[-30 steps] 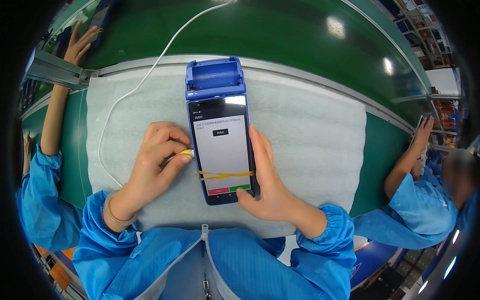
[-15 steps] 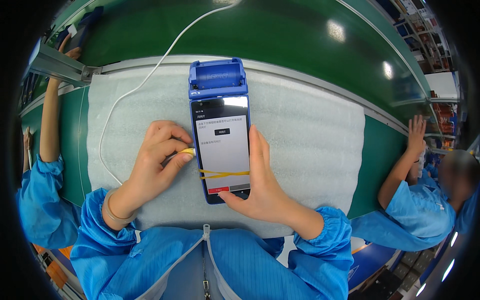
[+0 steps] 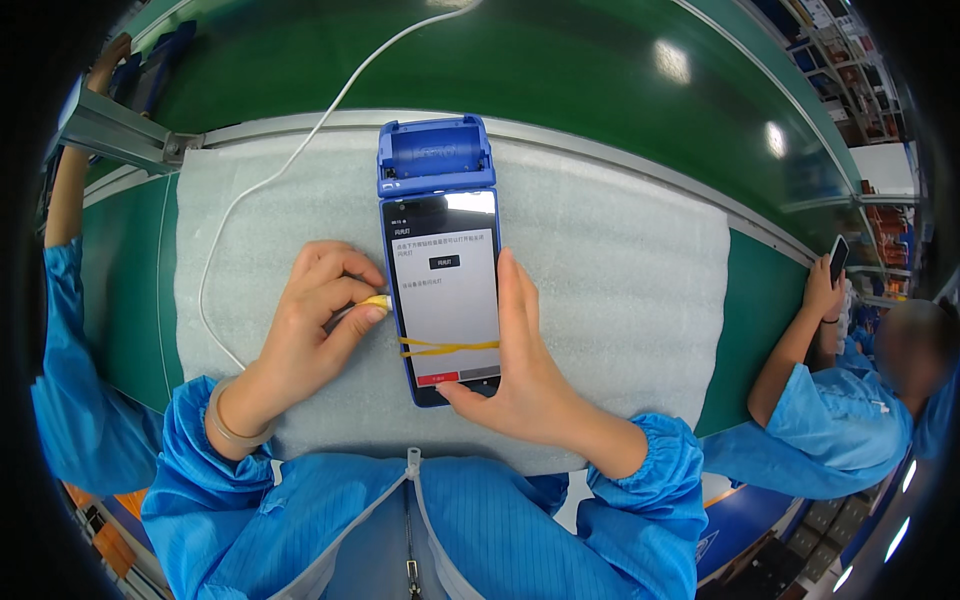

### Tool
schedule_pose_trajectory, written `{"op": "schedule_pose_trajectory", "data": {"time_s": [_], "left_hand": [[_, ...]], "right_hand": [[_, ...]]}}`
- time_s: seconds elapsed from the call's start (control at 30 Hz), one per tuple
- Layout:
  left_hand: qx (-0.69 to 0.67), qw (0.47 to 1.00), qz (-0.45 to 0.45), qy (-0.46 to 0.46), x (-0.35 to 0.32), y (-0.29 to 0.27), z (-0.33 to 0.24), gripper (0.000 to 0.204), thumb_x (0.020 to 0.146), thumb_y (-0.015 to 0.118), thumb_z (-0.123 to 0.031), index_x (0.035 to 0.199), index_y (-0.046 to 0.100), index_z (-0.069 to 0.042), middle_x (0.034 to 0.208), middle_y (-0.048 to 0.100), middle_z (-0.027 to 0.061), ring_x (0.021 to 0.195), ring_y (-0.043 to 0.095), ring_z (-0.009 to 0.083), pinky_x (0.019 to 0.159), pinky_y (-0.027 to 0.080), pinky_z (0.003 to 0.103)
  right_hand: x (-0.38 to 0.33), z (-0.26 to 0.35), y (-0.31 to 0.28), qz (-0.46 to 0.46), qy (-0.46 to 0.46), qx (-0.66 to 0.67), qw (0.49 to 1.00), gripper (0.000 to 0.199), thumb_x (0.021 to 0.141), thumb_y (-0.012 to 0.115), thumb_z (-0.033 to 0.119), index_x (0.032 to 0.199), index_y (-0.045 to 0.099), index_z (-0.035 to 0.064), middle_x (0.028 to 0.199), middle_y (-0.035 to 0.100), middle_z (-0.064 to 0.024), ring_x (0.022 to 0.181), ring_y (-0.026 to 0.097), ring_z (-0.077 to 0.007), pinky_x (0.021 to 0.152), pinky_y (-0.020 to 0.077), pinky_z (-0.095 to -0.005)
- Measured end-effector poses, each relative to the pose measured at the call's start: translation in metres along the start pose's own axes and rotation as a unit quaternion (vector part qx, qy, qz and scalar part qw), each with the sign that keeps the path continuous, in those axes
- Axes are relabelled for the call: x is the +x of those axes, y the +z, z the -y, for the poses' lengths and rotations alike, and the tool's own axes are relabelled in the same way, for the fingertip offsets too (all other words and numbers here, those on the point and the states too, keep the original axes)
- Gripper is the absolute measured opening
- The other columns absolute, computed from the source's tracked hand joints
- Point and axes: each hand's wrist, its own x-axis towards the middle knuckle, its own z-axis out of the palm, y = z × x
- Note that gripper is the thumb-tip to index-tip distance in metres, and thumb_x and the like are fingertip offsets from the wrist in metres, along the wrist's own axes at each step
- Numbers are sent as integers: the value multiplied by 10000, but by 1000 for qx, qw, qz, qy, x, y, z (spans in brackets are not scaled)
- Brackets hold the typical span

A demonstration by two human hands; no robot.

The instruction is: The person tests handheld electronic terminals along a conveyor line by repeatedly taking each device from the belt, inserting a cable into its port, tapping its touchscreen, disconnecting the cable, and placing the device back onto the conveyor belt.

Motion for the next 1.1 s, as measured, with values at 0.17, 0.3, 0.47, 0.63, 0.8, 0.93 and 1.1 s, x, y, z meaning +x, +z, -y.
{"op": "schedule_pose_trajectory", "data": {"time_s": [0.17, 0.3, 0.47, 0.63, 0.8, 0.93, 1.1], "left_hand": [[-1, 1000, -2, 7, 1, -1, 0, 103, 724, 656, -38, 789, 594, 14, 892, 556, 92, 902, 481, 272, 778, 403, 341], [0, 1000, 2, 10, 2, 0, 1, 107, 724, 655, -38, 788, 590, 16, 889, 556, 90, 901, 481, 272, 775, 403, 340], [1, 999, 24, -22, -1, 0, 1, 99, 766, 633, -107, 799, 607, -18, 946, 552, 65, 968, 455, 248, 850, 372, 345], [4, 1000, -2, 10, 0, 0, 1, 100, 725, 655, -40, 779, 589, 12, 884, 556, 89, 898, 484, 270, 775, 403, 345], [5, 1000, -7, 5, -1, 0, 2, 100, 728, 655, -48, 780, 587, 4, 881, 556, 90, 898, 483, 273, 783, 399, 349], [2, 999, 29, -19, -1, -2, 2, 96, 752, 646, -97, 808, 599, -34, 955, 544, 66, 959, 449, 253, 848, 365, 347], [-1, 1000, 22, -5, 1, -2, 1, 116, 733, 662, -90, 824, 602, -50, 987, 537, 69, 951, 448, 260, 850, 359, 358]], "right_hand": [[0, 0, -5, 22, 19, 42, 999, 1221, 592, 775, 109, 1374, -156, -2, 1398, 70, -253, 1318, 128, -391, 1059, 220, -435], [-2, -2, 0, 5, 21, 45, 999, 1270, 558, 814, 140, 1388, -140, 14, 1408, 73, -229, 1338, 110, -363, 1066, 222, -428], [-1, 1, 3, -9, 20, 18, 1000, 1259, 563, 811, 153, 1384, -131, 3, 1400, 80, -241, 1322, 119, -383, 1066, 197, -452], [-1, 3, 6, -16, 31, 25, 999, 1251, 568, 806, 153, 1384, -129, -1, 1397, 81, -245, 1320, 116, -387, 1065, 194, -451], [-2, 2, 9, -36, 27, -23, 999, 1235, 578, 798, 147, 1389, -123, 9, 1405, 100, -228, 1319, 157, -362, 1060, 219, -429], [3, 1, 1, -54, 62, 263, 961, 1045, 690, 714, 72, 1398, -52, 1, 1407, 154, -229, 1302, 229, -346, 1042, 266, -396], [15, -18, -23, -39, 140, 580, 802, 549, 948, 415, 241, 1387, 187, 2, 1363, 329, -181, 1266, 338, -268, 1020, 320, -387]]}}
